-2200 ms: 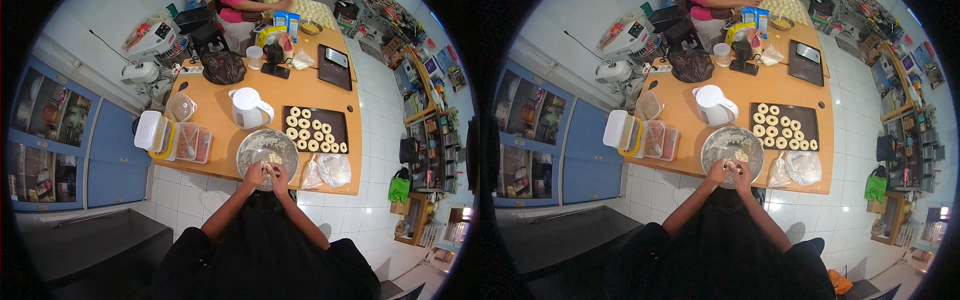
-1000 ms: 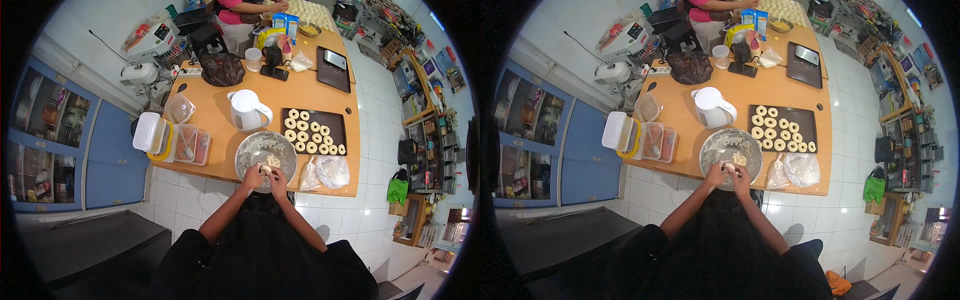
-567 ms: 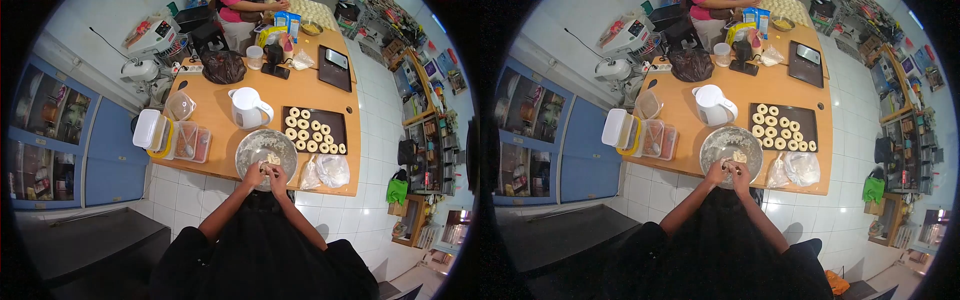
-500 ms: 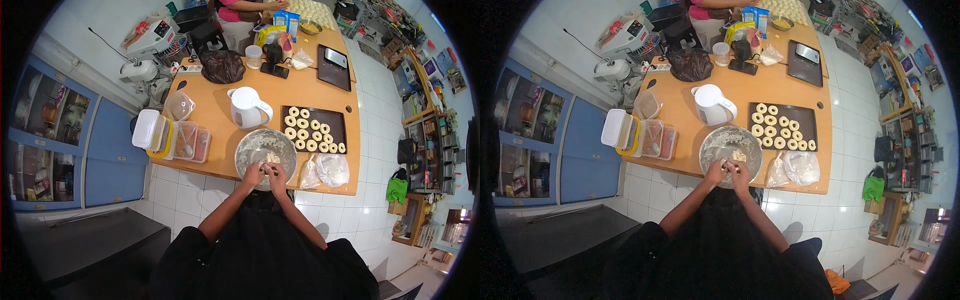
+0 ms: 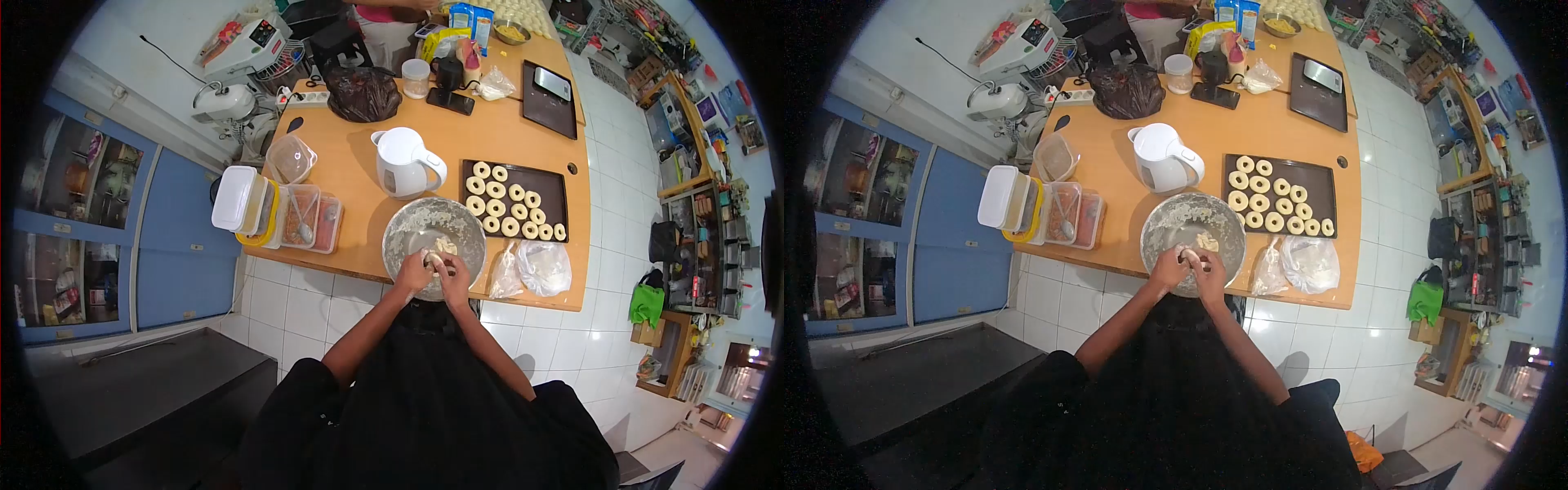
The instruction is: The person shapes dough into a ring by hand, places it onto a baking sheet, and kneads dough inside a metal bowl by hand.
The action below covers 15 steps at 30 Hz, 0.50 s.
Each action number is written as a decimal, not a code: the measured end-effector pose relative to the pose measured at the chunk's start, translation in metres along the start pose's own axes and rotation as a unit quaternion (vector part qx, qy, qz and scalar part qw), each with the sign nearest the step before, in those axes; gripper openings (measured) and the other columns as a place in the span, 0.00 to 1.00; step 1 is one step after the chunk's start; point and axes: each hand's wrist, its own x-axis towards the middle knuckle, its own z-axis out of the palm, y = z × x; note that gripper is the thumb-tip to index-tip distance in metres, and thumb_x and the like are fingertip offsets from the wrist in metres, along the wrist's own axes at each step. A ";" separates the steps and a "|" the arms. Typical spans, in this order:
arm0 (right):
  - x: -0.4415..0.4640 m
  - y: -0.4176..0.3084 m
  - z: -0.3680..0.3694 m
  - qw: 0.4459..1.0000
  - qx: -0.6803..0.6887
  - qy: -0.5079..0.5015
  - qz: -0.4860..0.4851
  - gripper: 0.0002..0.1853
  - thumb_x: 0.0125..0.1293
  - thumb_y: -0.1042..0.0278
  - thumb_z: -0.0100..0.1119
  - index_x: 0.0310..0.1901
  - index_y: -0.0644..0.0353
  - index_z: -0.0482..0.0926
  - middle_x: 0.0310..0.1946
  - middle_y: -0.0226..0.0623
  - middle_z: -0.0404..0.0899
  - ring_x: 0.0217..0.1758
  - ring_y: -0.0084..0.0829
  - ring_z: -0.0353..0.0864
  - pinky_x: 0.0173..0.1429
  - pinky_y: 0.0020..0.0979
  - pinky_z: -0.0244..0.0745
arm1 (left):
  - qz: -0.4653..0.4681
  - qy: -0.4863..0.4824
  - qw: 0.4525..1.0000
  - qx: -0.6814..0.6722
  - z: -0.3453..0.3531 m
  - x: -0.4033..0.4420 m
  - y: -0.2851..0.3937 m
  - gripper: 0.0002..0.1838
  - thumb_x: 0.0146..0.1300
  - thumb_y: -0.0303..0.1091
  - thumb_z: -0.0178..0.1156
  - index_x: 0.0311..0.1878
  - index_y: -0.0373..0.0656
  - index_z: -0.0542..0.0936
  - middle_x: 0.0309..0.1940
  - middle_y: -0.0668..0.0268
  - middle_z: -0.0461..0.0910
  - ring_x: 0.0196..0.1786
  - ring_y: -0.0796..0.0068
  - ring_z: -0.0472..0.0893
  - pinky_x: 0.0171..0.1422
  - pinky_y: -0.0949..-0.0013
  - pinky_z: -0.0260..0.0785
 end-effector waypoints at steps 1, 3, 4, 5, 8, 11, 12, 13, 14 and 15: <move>-0.004 0.007 0.001 1.000 0.004 0.003 0.009 0.11 0.66 0.67 0.62 0.44 0.65 0.81 0.38 0.36 0.79 0.39 0.25 0.80 0.44 0.27 0.76 | -0.002 0.008 1.000 -0.004 -0.001 0.000 0.002 0.18 0.56 0.27 0.61 0.52 0.37 0.77 0.43 0.48 0.81 0.49 0.47 0.80 0.53 0.57 0.73; -0.003 0.017 0.002 1.000 0.004 -0.002 0.015 0.11 0.66 0.67 0.62 0.45 0.64 0.80 0.38 0.35 0.79 0.39 0.25 0.80 0.44 0.27 0.76 | -0.008 0.023 1.000 -0.013 -0.001 -0.001 0.003 0.18 0.56 0.27 0.61 0.51 0.37 0.77 0.42 0.48 0.81 0.49 0.47 0.80 0.53 0.57 0.73; -0.003 0.018 0.002 1.000 0.001 -0.009 0.014 0.11 0.66 0.67 0.62 0.45 0.64 0.80 0.38 0.35 0.79 0.40 0.25 0.80 0.44 0.28 0.76 | 0.041 0.043 0.998 0.019 0.004 0.002 -0.007 0.18 0.56 0.27 0.60 0.51 0.37 0.77 0.42 0.48 0.82 0.48 0.48 0.81 0.52 0.58 0.73; -0.002 0.020 0.003 1.000 -0.001 -0.016 0.012 0.11 0.66 0.67 0.62 0.46 0.64 0.80 0.39 0.35 0.79 0.40 0.25 0.80 0.44 0.28 0.75 | 0.090 0.062 0.993 0.052 0.010 0.006 -0.018 0.18 0.57 0.27 0.60 0.51 0.37 0.77 0.41 0.48 0.82 0.47 0.49 0.82 0.52 0.58 0.73; 0.004 0.009 0.002 1.000 0.005 -0.012 -0.013 0.12 0.66 0.68 0.62 0.47 0.63 0.80 0.39 0.34 0.79 0.41 0.25 0.80 0.44 0.28 0.75 | 0.138 0.087 0.981 0.108 0.010 0.005 -0.019 0.18 0.57 0.26 0.60 0.52 0.37 0.77 0.40 0.49 0.82 0.46 0.51 0.83 0.50 0.60 0.74; 0.000 -0.001 0.000 1.000 -0.027 0.001 0.012 0.12 0.66 0.67 0.61 0.48 0.63 0.79 0.39 0.35 0.79 0.41 0.25 0.80 0.45 0.28 0.75 | 0.076 0.062 0.995 0.022 0.002 0.005 -0.011 0.16 0.56 0.29 0.61 0.49 0.36 0.77 0.39 0.47 0.81 0.46 0.45 0.80 0.49 0.55 0.72; -0.001 0.005 0.001 1.000 -0.004 0.001 0.019 0.12 0.67 0.67 0.61 0.48 0.63 0.79 0.39 0.35 0.79 0.41 0.25 0.80 0.45 0.27 0.75 | 0.044 0.046 0.998 -0.029 0.002 0.006 -0.009 0.16 0.56 0.30 0.62 0.47 0.36 0.77 0.39 0.47 0.80 0.46 0.42 0.78 0.49 0.52 0.72; -0.004 0.015 0.003 0.999 0.019 0.001 0.027 0.12 0.67 0.67 0.61 0.48 0.63 0.79 0.39 0.35 0.79 0.41 0.26 0.80 0.45 0.27 0.75 | 0.042 0.049 0.997 -0.035 0.003 0.006 -0.010 0.15 0.56 0.30 0.62 0.46 0.36 0.78 0.39 0.46 0.80 0.46 0.42 0.78 0.49 0.52 0.71; -0.005 0.025 0.004 0.998 0.042 0.001 0.035 0.12 0.67 0.66 0.61 0.48 0.63 0.79 0.38 0.35 0.79 0.42 0.26 0.80 0.45 0.27 0.74 | 0.038 0.052 0.997 -0.041 0.005 0.005 -0.011 0.14 0.56 0.30 0.61 0.46 0.36 0.78 0.39 0.46 0.80 0.46 0.42 0.78 0.49 0.52 0.71; -0.005 0.021 0.003 0.999 0.037 -0.005 0.031 0.12 0.67 0.66 0.60 0.48 0.63 0.79 0.39 0.35 0.79 0.42 0.26 0.80 0.45 0.27 0.74 | 0.034 0.055 0.997 -0.047 0.005 0.004 -0.009 0.14 0.56 0.31 0.61 0.45 0.36 0.78 0.39 0.46 0.80 0.46 0.42 0.78 0.49 0.52 0.71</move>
